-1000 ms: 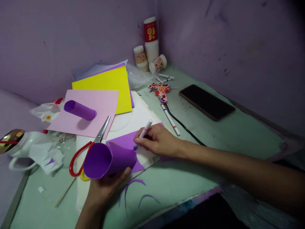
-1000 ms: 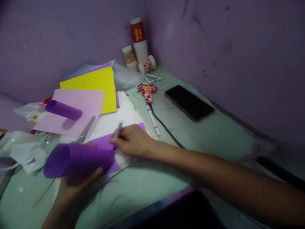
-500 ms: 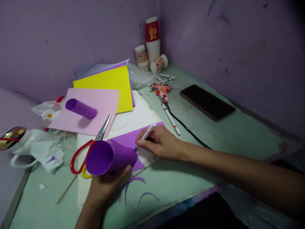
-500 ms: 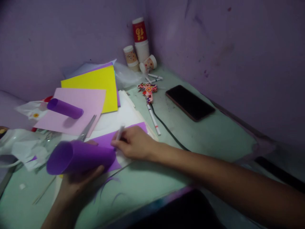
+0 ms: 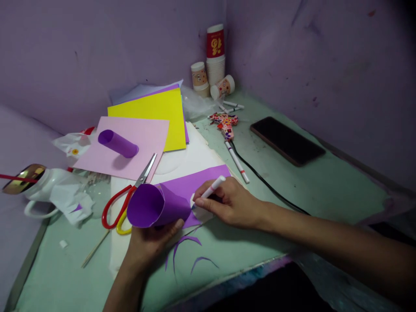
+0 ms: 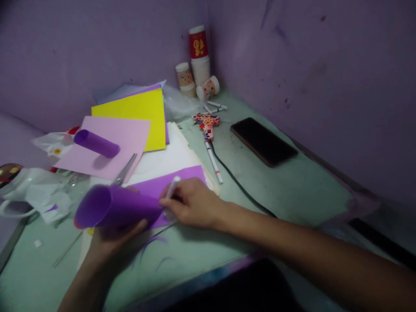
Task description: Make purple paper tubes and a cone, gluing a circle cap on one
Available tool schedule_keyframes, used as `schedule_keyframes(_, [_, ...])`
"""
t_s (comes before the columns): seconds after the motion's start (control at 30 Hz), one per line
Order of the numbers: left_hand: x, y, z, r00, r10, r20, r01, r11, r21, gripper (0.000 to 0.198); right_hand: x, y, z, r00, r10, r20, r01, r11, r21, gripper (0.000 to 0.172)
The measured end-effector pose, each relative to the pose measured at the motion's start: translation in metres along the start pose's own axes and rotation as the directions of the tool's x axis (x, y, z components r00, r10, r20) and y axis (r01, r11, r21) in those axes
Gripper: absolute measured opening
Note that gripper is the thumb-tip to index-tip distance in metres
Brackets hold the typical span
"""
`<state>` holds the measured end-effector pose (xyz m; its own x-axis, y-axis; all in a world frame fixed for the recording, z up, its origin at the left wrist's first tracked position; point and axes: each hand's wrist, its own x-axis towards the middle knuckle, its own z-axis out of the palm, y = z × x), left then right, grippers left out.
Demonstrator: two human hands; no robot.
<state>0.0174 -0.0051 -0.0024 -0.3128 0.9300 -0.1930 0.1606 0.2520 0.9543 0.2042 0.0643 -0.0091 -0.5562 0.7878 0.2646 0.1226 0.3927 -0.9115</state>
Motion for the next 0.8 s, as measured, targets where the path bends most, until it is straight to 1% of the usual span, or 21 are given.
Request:
schedule_keyframes(0.13, [0.001,0.000,0.000,1.000,0.028,0.001,-0.028,0.999,0.020,0.044,-0.005,-0.002,0.000,0.999,-0.038,-0.004,0.038,0.999,-0.011,0.015])
schedule_keyframes(0.23, [-0.001,-0.001,0.000,1.000,0.021,0.014,-0.021,1.000,-0.001,0.041,-0.009,-0.004,0.002,0.997,-0.083,-0.007,0.083,0.996,0.037,0.014])
schedule_keyframes(0.3, [-0.001,-0.002,-0.001,1.000,0.006,0.025,-0.006,1.000,-0.015,0.039,-0.011,-0.004,0.005,0.991,-0.130,0.021,0.129,0.989,0.073,0.013])
schedule_keyframes(0.37, [0.000,-0.005,-0.004,1.000,0.006,0.027,-0.006,1.000,-0.003,0.037,-0.013,-0.004,0.009,0.988,-0.148,0.050,0.142,0.984,0.103,0.013])
schedule_keyframes(0.47, [0.004,-0.011,-0.008,0.996,0.033,0.088,-0.036,0.999,0.034,0.034,-0.012,-0.002,0.013,0.996,-0.060,0.068,0.047,0.982,0.181,0.012])
schedule_keyframes(0.57, [0.009,-0.015,-0.011,0.989,0.088,0.122,-0.090,0.996,0.015,0.037,-0.011,0.001,0.015,0.999,0.014,0.050,-0.026,0.968,0.249,0.011])
schedule_keyframes(0.63, [0.010,-0.016,-0.011,0.988,0.108,0.109,-0.108,0.994,-0.009,0.042,-0.011,0.002,0.016,0.999,0.032,0.024,-0.037,0.969,0.245,0.012])
schedule_keyframes(0.7, [0.010,-0.016,-0.010,0.986,0.108,0.125,-0.104,0.994,-0.031,0.044,-0.011,0.002,0.015,0.999,0.050,0.010,-0.051,0.973,0.226,0.013])
schedule_keyframes(0.8, [0.010,-0.016,-0.010,0.984,0.087,0.154,-0.081,0.996,-0.048,0.039,-0.010,0.001,0.014,0.997,0.077,0.004,-0.076,0.977,0.199,0.015])
